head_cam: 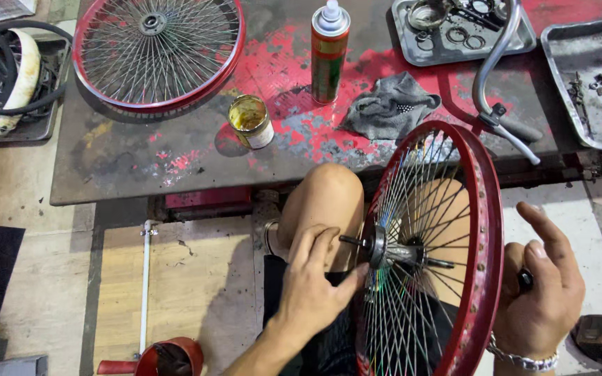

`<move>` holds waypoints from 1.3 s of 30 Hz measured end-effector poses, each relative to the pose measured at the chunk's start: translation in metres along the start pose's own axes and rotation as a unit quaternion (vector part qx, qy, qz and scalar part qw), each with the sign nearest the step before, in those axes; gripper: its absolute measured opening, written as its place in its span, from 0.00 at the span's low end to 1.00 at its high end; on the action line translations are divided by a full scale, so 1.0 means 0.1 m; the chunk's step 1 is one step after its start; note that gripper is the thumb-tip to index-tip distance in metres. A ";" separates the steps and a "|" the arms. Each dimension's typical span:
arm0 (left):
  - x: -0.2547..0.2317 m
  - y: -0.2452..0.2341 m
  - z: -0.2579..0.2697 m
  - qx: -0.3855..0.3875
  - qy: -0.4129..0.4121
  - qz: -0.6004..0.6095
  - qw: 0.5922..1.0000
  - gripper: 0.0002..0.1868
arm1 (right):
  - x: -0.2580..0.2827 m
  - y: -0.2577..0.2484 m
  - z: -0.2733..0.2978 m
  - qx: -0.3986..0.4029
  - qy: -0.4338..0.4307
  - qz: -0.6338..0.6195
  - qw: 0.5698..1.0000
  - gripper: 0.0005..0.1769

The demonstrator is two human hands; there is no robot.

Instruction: The person applies grease to a bicycle wheel hub, places ball bearings into the greased hub by hand, sprays lubricant on components, and inserts a metal axle through the center.

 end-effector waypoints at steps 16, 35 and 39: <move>0.10 0.59 0.20 -0.035 -0.026 0.161 0.986 0.27 | -0.12 0.11 0.30 0.025 0.010 0.004 1.000 0.31; 1.47 0.87 0.36 -0.151 -0.271 0.632 0.710 0.19 | -0.04 1.28 0.57 0.232 -0.100 0.045 0.966 0.30; 2.11 0.96 0.50 0.027 -0.179 0.833 0.523 0.18 | -0.07 1.54 0.57 0.267 -0.129 0.083 0.951 0.27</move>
Point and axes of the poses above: each hand's wrist, its own z-axis away from the middle knuckle, its own y-axis out of the palm, x = y × z, the point moved 1 cm from there along -z, towards the middle knuckle, and after that the axes turned 11 degrees about z, right-handed, at the moved point
